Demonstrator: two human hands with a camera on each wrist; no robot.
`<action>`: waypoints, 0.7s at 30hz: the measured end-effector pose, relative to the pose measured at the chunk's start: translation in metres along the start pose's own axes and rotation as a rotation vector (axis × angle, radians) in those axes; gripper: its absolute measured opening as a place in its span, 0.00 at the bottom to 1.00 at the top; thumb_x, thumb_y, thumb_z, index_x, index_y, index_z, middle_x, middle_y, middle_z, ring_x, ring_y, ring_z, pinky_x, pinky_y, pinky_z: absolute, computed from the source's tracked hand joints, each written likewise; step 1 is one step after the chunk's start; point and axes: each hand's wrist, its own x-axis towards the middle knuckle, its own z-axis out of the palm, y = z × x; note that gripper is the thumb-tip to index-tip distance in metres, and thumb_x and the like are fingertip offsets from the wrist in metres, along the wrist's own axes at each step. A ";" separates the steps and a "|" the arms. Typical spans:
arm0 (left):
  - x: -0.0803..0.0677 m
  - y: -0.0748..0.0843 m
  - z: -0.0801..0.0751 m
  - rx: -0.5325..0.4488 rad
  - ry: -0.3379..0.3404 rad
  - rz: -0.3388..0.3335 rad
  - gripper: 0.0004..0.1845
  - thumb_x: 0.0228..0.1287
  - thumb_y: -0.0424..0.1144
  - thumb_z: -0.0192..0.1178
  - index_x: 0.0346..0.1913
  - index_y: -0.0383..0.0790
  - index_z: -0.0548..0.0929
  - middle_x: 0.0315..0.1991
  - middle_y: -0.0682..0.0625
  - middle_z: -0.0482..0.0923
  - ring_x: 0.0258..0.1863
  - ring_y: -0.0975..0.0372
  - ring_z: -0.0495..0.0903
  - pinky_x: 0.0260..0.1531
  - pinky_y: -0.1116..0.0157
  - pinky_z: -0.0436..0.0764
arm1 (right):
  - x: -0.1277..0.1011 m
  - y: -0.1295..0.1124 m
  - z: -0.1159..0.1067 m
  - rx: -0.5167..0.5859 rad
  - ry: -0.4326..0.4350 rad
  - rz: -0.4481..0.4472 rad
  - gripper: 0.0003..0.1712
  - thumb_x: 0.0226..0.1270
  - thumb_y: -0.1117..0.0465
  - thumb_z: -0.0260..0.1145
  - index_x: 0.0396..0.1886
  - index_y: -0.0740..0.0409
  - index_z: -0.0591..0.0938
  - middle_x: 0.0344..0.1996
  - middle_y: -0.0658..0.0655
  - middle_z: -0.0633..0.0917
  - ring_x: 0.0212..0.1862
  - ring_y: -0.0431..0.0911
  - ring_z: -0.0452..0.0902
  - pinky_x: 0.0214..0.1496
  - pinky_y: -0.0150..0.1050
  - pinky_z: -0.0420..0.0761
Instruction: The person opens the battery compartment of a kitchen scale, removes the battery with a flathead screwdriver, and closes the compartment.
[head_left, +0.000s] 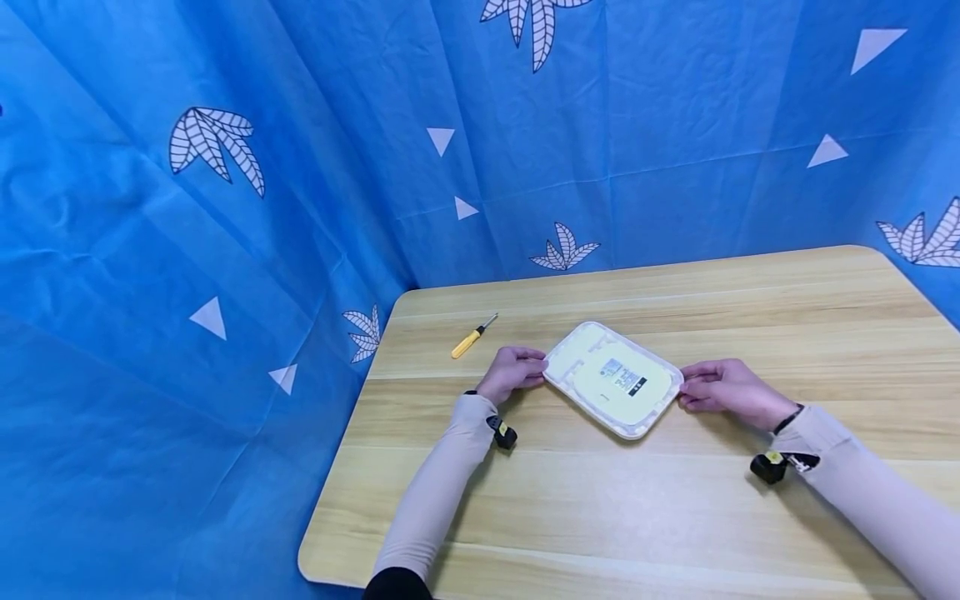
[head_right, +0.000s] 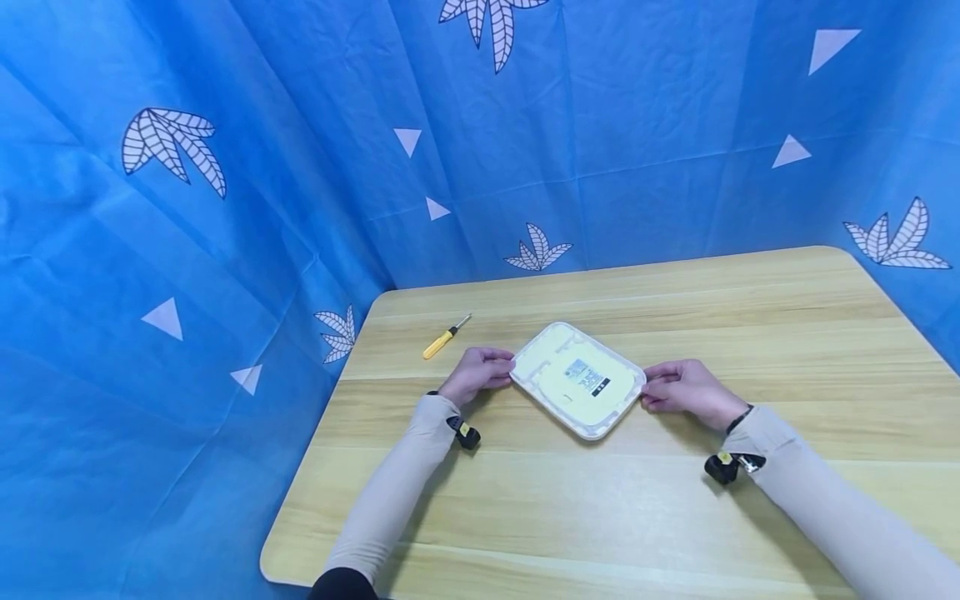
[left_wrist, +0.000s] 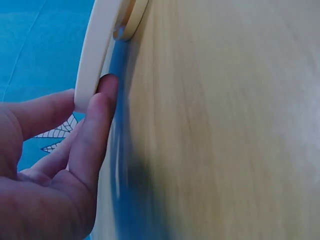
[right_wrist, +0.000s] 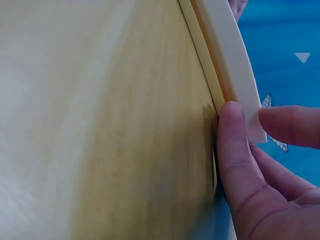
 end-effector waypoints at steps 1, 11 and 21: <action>-0.001 0.000 -0.001 0.005 -0.015 -0.004 0.18 0.68 0.29 0.67 0.59 0.30 0.83 0.50 0.40 0.87 0.38 0.63 0.87 0.44 0.68 0.92 | 0.001 -0.001 -0.001 0.007 0.001 0.005 0.37 0.76 0.70 0.59 0.73 0.87 0.53 0.42 0.53 0.90 0.44 0.40 0.88 0.56 0.36 0.90; -0.017 -0.004 -0.002 0.012 -0.120 -0.032 0.22 0.69 0.26 0.64 0.64 0.27 0.79 0.48 0.41 0.86 0.37 0.64 0.87 0.48 0.68 0.91 | 0.012 -0.007 -0.010 -0.003 0.051 0.049 0.35 0.77 0.68 0.59 0.73 0.84 0.56 0.41 0.52 0.89 0.43 0.39 0.88 0.55 0.36 0.91; -0.030 -0.006 0.000 0.018 -0.249 -0.054 0.32 0.68 0.23 0.63 0.74 0.34 0.70 0.36 0.48 0.84 0.38 0.62 0.87 0.54 0.62 0.90 | 0.022 -0.014 -0.017 -0.045 0.087 0.041 0.33 0.78 0.69 0.57 0.73 0.84 0.58 0.41 0.49 0.88 0.42 0.37 0.87 0.56 0.37 0.90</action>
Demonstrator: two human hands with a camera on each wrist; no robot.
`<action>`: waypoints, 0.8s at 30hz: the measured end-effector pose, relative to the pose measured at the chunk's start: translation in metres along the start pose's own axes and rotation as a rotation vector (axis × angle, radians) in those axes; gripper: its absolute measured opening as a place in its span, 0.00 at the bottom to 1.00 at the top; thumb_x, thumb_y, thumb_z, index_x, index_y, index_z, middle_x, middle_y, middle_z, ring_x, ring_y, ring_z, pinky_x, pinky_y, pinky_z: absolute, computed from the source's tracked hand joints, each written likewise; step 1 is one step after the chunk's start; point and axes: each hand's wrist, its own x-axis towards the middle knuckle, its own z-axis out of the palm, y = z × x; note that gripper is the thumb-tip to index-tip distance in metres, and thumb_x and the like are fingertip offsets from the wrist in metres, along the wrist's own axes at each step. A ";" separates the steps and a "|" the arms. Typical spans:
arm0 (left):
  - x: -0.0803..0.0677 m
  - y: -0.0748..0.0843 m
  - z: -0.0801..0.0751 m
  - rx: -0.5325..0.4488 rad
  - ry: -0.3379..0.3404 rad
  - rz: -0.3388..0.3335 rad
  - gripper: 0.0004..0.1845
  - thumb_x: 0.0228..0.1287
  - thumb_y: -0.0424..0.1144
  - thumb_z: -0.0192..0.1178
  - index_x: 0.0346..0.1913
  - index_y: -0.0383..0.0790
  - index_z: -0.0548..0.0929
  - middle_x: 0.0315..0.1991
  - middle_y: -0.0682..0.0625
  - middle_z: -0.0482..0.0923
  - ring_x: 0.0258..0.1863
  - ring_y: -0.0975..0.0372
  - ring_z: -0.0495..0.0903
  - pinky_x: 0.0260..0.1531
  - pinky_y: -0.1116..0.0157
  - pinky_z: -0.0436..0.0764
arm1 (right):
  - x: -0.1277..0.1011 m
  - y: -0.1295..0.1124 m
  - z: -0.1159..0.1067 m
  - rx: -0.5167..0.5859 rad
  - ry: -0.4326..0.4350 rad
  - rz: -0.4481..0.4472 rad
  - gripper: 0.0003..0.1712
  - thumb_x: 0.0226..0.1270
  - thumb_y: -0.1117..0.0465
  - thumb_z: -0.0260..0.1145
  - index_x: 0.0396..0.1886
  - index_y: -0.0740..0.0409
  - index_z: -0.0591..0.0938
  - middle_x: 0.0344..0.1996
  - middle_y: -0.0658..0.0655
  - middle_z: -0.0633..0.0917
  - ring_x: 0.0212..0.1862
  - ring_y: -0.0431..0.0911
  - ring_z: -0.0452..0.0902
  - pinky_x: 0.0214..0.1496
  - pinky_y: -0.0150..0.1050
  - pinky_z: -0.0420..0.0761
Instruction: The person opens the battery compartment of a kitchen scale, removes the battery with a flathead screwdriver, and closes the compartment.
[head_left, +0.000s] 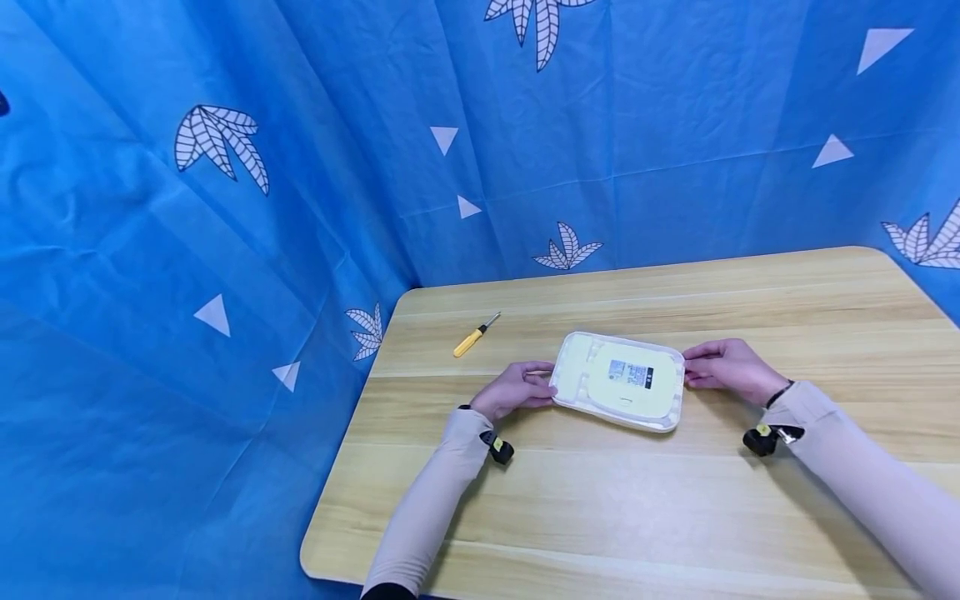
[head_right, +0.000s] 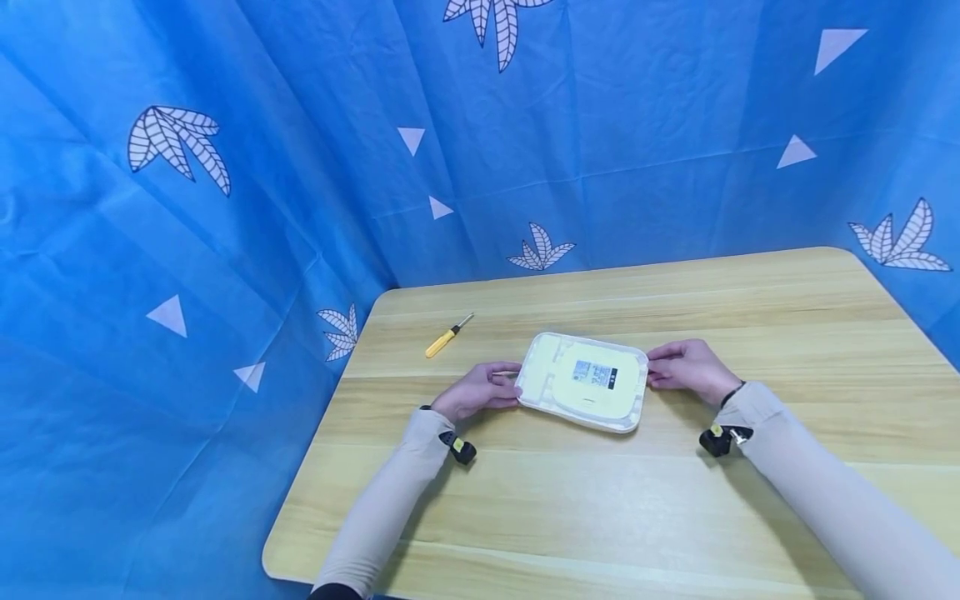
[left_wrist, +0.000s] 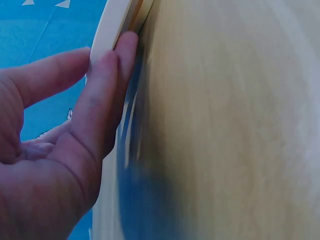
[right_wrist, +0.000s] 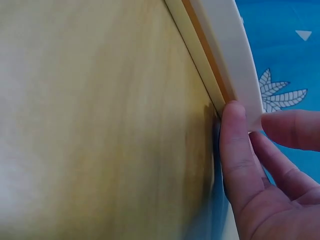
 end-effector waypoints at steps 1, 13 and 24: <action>-0.001 0.000 0.000 0.000 -0.009 -0.003 0.33 0.68 0.23 0.63 0.75 0.35 0.68 0.36 0.49 0.84 0.38 0.61 0.87 0.54 0.62 0.90 | 0.001 0.000 0.000 -0.008 0.001 -0.003 0.32 0.78 0.69 0.56 0.73 0.84 0.58 0.41 0.49 0.88 0.42 0.37 0.87 0.56 0.37 0.90; -0.005 -0.008 0.007 -0.036 -0.078 0.005 0.44 0.66 0.21 0.63 0.81 0.38 0.57 0.37 0.49 0.84 0.38 0.60 0.89 0.54 0.60 0.90 | 0.019 -0.001 -0.003 -0.101 0.034 -0.034 0.30 0.79 0.68 0.56 0.72 0.83 0.61 0.65 0.81 0.75 0.43 0.37 0.88 0.57 0.41 0.91; -0.008 -0.013 0.014 -0.055 -0.048 0.026 0.46 0.63 0.20 0.65 0.81 0.36 0.56 0.39 0.47 0.82 0.37 0.60 0.88 0.53 0.60 0.91 | 0.029 -0.004 -0.003 -0.137 0.049 -0.058 0.29 0.79 0.68 0.57 0.71 0.83 0.64 0.65 0.81 0.75 0.42 0.33 0.87 0.55 0.39 0.91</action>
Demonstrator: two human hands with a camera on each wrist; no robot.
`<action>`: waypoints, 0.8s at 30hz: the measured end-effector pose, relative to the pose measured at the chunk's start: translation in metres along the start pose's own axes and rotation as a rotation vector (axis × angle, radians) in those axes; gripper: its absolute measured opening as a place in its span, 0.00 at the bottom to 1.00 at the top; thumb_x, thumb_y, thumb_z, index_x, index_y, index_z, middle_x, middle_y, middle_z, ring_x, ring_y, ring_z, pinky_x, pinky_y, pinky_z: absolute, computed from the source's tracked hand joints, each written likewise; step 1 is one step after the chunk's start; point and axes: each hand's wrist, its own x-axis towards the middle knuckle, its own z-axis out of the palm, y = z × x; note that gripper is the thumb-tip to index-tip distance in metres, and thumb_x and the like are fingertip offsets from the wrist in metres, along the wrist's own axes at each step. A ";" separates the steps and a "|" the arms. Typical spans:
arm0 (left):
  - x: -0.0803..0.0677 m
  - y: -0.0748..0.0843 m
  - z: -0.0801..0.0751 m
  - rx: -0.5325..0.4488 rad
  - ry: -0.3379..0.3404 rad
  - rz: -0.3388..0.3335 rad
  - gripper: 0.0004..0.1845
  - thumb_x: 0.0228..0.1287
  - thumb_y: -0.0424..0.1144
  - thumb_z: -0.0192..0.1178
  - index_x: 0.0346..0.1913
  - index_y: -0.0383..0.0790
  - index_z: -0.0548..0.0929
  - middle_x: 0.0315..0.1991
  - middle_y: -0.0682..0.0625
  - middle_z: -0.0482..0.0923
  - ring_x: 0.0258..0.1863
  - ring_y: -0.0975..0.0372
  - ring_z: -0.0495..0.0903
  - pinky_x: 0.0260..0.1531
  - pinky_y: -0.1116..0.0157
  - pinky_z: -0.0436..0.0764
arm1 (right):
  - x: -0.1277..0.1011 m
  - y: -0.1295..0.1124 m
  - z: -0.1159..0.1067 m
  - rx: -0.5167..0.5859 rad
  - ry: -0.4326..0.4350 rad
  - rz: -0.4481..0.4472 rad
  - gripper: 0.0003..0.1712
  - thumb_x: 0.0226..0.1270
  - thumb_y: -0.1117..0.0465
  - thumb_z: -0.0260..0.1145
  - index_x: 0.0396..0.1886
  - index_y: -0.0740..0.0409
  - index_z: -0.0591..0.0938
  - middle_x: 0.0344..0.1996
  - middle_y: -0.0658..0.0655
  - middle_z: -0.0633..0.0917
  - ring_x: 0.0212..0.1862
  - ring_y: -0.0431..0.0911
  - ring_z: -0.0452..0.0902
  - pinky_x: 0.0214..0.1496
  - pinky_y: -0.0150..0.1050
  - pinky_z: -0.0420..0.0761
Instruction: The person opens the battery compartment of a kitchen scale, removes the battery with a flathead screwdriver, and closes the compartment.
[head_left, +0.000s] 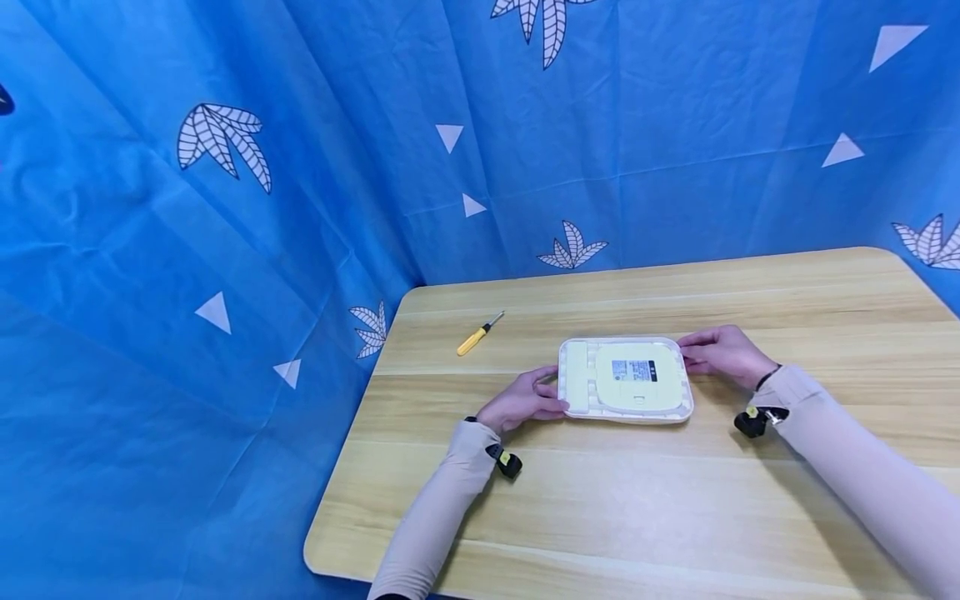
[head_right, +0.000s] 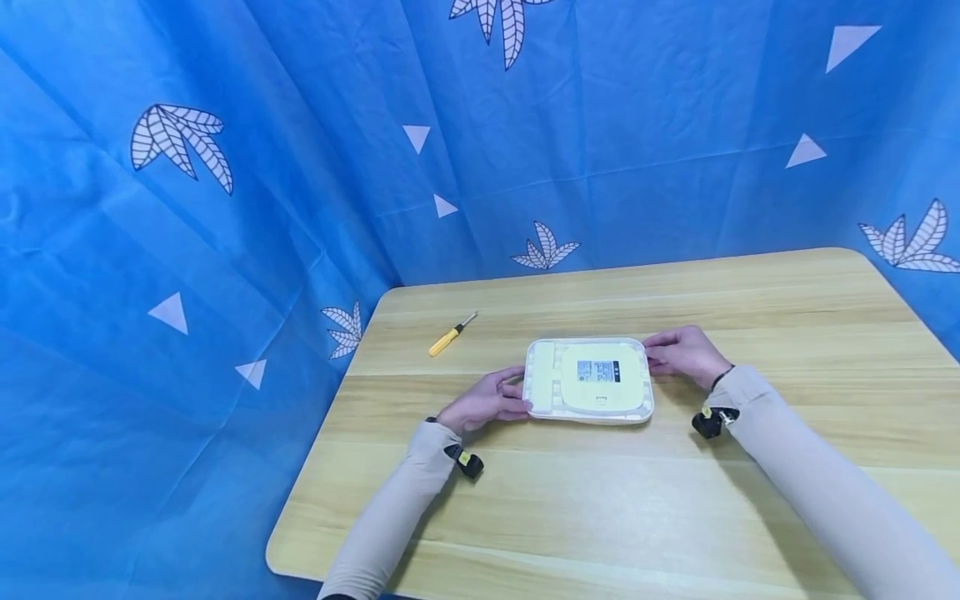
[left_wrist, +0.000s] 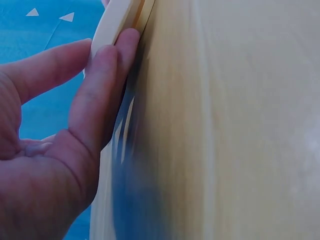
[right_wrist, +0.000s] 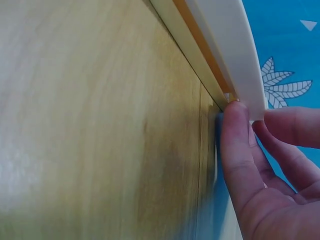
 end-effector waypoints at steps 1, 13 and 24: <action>0.001 -0.001 0.000 0.001 0.002 -0.002 0.46 0.63 0.20 0.65 0.81 0.37 0.56 0.39 0.47 0.81 0.37 0.60 0.88 0.53 0.60 0.91 | 0.000 0.000 0.000 0.003 0.001 0.002 0.29 0.79 0.68 0.57 0.71 0.83 0.64 0.65 0.81 0.75 0.41 0.33 0.87 0.55 0.38 0.91; -0.001 -0.002 0.001 0.010 0.018 -0.016 0.45 0.63 0.22 0.67 0.80 0.38 0.58 0.42 0.47 0.81 0.39 0.59 0.88 0.53 0.59 0.91 | 0.003 0.001 0.000 -0.019 -0.002 0.005 0.29 0.80 0.67 0.57 0.71 0.83 0.64 0.67 0.81 0.74 0.42 0.32 0.86 0.56 0.38 0.91; 0.000 -0.001 -0.001 0.017 0.008 -0.011 0.45 0.63 0.23 0.68 0.80 0.38 0.59 0.43 0.46 0.80 0.40 0.59 0.87 0.55 0.59 0.90 | 0.001 0.000 0.000 -0.015 -0.006 -0.005 0.29 0.80 0.66 0.56 0.72 0.82 0.64 0.67 0.81 0.73 0.42 0.33 0.87 0.56 0.39 0.91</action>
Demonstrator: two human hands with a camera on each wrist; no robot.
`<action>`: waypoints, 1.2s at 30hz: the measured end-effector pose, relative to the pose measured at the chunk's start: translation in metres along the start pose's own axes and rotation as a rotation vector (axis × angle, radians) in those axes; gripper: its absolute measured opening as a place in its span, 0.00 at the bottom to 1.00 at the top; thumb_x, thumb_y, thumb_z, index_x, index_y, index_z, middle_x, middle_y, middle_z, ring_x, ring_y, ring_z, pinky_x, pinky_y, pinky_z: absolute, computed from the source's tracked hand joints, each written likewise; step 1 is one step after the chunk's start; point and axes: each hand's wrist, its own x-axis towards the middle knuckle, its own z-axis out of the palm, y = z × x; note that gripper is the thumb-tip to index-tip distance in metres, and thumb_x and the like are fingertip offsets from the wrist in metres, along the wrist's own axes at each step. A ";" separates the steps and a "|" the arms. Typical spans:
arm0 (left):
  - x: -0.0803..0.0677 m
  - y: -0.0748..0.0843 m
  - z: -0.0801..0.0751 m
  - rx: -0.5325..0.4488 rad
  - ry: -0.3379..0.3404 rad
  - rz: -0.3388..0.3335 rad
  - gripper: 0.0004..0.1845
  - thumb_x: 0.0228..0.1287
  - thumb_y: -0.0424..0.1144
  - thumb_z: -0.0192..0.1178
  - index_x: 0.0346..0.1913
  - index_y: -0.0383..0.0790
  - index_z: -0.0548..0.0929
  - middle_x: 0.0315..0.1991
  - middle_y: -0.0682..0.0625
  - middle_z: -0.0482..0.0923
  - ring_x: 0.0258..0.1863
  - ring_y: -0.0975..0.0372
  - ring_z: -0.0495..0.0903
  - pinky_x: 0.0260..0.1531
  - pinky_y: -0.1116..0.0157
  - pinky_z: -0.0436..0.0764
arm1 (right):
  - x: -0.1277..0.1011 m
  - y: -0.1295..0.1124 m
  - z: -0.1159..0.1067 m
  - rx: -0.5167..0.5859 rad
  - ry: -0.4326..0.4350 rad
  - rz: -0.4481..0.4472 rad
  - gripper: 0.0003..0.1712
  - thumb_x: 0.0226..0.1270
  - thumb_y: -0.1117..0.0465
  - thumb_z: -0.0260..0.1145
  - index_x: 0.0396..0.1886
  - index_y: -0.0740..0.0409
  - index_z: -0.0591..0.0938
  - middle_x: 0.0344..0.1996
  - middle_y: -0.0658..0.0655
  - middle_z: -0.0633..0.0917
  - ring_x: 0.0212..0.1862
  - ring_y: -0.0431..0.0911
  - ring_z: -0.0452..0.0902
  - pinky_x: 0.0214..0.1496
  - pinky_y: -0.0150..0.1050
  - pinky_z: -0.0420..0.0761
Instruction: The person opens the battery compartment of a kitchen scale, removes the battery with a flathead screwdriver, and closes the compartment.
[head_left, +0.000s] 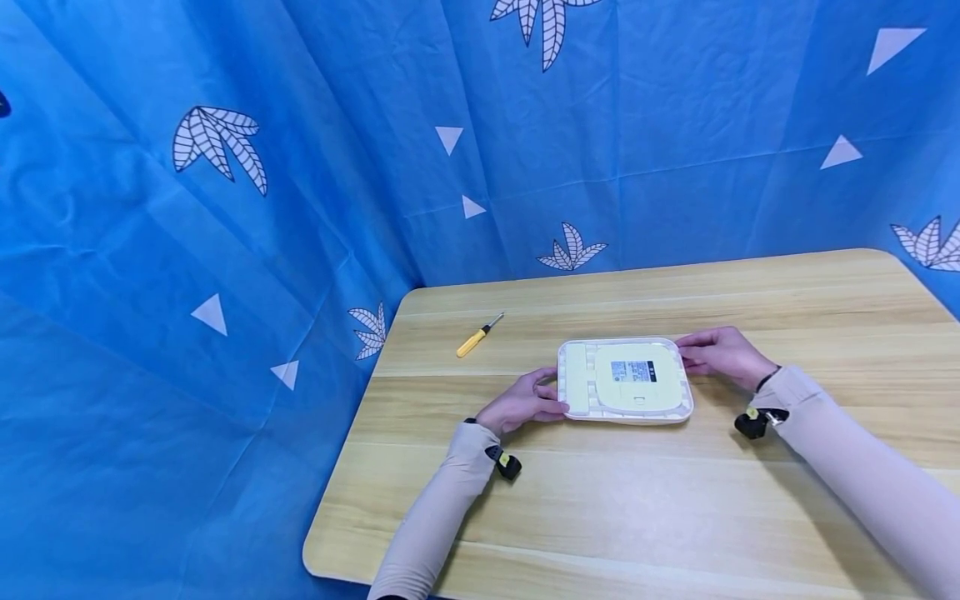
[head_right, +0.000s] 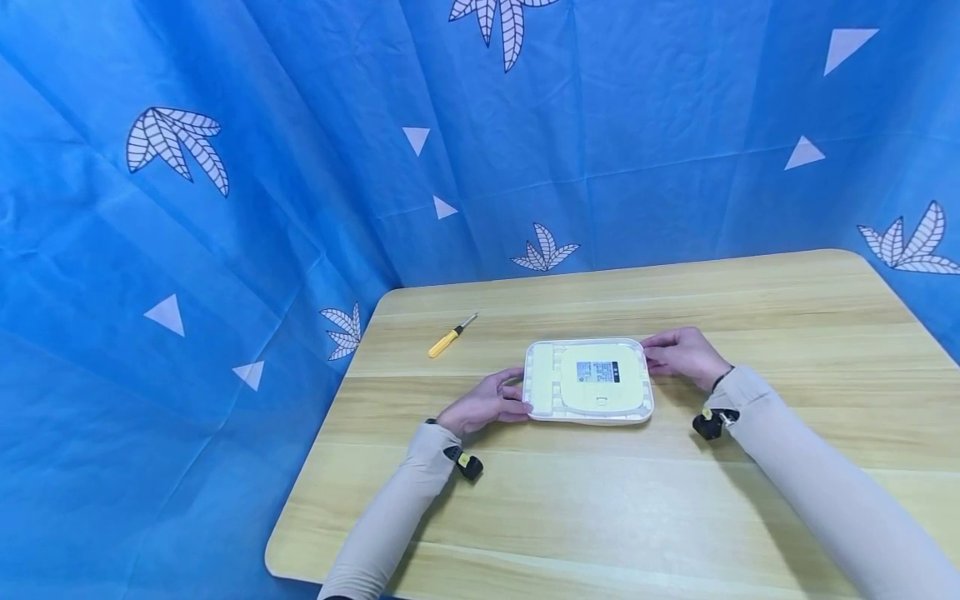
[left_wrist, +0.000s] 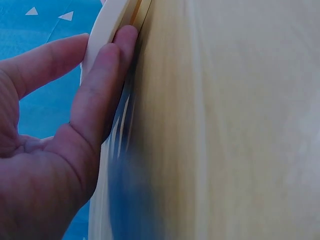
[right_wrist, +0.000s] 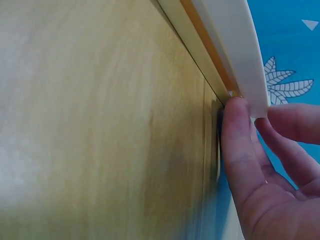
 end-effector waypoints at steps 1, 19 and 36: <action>0.000 0.000 -0.001 0.004 -0.002 0.002 0.45 0.62 0.23 0.68 0.80 0.38 0.59 0.43 0.46 0.81 0.41 0.58 0.88 0.55 0.59 0.90 | -0.001 0.000 0.000 0.007 -0.007 0.002 0.29 0.81 0.66 0.55 0.72 0.82 0.63 0.67 0.81 0.73 0.42 0.33 0.87 0.56 0.39 0.91; 0.030 0.009 -0.006 -0.065 0.161 0.093 0.26 0.72 0.32 0.63 0.69 0.27 0.74 0.64 0.35 0.80 0.62 0.50 0.83 0.61 0.61 0.87 | -0.014 0.012 -0.003 0.100 -0.097 0.047 0.33 0.80 0.63 0.59 0.72 0.83 0.61 0.55 0.68 0.87 0.43 0.39 0.89 0.54 0.40 0.91; 0.043 0.010 -0.002 -0.125 0.291 0.113 0.24 0.65 0.29 0.69 0.63 0.28 0.81 0.54 0.35 0.87 0.46 0.56 0.90 0.45 0.67 0.91 | -0.019 0.010 0.000 0.083 -0.095 0.024 0.32 0.81 0.63 0.58 0.71 0.83 0.62 0.57 0.72 0.85 0.44 0.38 0.89 0.56 0.40 0.91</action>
